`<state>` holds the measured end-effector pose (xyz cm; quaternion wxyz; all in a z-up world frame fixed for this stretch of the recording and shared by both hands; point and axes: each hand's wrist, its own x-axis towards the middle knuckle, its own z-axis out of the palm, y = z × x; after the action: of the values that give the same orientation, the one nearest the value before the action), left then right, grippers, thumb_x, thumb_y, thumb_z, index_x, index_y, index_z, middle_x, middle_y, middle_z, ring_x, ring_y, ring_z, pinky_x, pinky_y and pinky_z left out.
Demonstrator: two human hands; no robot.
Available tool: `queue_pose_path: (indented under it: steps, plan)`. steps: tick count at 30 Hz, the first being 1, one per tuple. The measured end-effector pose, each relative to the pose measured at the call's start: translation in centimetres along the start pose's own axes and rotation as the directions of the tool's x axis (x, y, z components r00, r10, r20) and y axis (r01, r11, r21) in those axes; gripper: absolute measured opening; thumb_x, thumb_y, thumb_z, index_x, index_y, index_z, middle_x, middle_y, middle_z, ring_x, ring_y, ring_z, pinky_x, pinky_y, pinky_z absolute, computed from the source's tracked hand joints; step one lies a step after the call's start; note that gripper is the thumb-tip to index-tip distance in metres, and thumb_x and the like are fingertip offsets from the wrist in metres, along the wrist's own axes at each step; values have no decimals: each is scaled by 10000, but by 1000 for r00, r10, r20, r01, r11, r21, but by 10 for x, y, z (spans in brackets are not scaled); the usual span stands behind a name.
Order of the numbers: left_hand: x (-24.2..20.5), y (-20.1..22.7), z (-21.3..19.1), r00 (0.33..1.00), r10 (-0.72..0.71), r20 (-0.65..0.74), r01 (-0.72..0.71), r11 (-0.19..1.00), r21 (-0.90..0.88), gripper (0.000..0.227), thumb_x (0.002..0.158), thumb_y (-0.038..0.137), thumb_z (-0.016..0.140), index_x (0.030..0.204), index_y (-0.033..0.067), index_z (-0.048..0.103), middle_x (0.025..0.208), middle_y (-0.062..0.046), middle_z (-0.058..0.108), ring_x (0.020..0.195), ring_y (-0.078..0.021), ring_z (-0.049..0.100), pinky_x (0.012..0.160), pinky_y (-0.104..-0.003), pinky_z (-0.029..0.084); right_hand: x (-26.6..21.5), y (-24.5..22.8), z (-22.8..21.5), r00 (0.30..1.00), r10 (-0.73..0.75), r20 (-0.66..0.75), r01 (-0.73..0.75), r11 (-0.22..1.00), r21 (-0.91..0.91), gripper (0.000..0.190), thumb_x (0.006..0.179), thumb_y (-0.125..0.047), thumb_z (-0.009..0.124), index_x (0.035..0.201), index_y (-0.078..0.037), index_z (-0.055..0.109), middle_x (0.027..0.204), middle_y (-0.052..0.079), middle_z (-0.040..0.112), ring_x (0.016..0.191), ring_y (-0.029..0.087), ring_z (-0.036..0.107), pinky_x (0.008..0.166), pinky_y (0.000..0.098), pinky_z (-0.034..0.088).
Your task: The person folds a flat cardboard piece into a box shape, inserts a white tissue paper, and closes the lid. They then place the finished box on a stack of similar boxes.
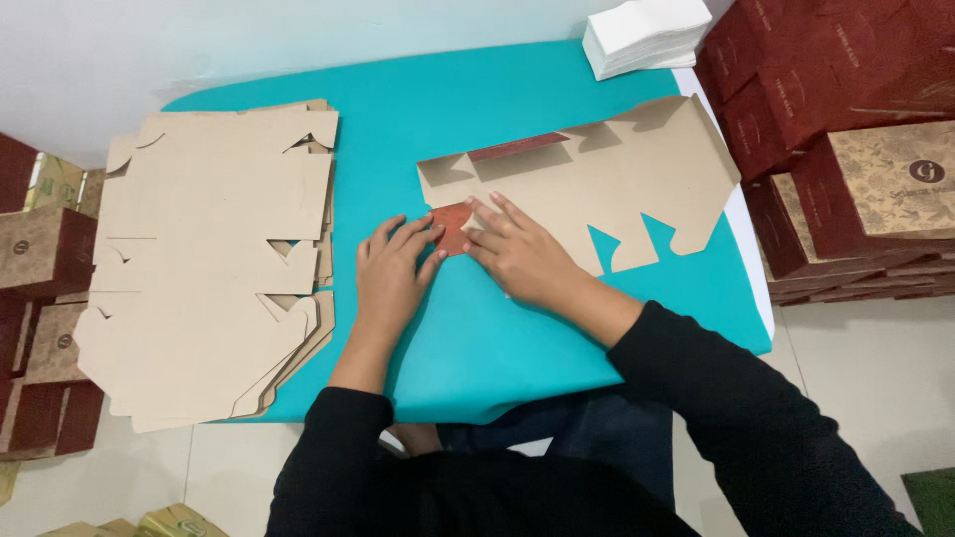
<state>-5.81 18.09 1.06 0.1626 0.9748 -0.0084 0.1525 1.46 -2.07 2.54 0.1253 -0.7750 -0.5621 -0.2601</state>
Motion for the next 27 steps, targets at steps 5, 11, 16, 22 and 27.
queue_pose_path:
  steps: [5,11,16,22,27]
  plan:
    - [-1,-2,3,1000,12,-14,-12,1000,8,265,912,401,594,1155,306,638,1262,109,582,1252,-217,447,968,-440,344,-12,12,0,998,54,8,-54,998,-7,120,876,-186,615,917,-147,721,1042,9,705,1285,254,486,1134,467,295]
    - [-5,-2,10,993,89,-80,-78,989,127,264,921,384,577,1156,278,637,1241,85,596,1233,-212,472,970,-426,358,-24,30,-14,949,213,232,-273,923,270,236,882,-118,585,1084,-176,692,1249,-7,608,1350,277,390,1147,478,238]
    - [10,15,6,938,302,-170,-238,919,314,342,817,438,684,1060,197,666,1147,10,612,1199,-230,491,992,-408,366,-55,78,-28,874,370,315,-482,743,464,441,858,31,515,1247,-151,618,1330,75,575,1302,357,433,1109,502,316]
    - [41,16,18,923,343,172,-370,916,157,426,781,408,701,1127,182,598,1086,-9,594,1079,-214,578,856,-377,512,-83,95,-23,850,493,185,-506,667,548,355,851,38,537,1152,-95,670,1246,89,631,1269,341,482,1070,482,365]
    - [42,0,25,818,567,-95,-520,800,299,142,875,329,637,947,207,627,884,38,626,917,-149,645,665,-251,545,-80,85,-55,840,407,358,-541,590,599,470,765,48,542,1202,-92,642,1280,129,600,1317,361,420,1116,497,290]
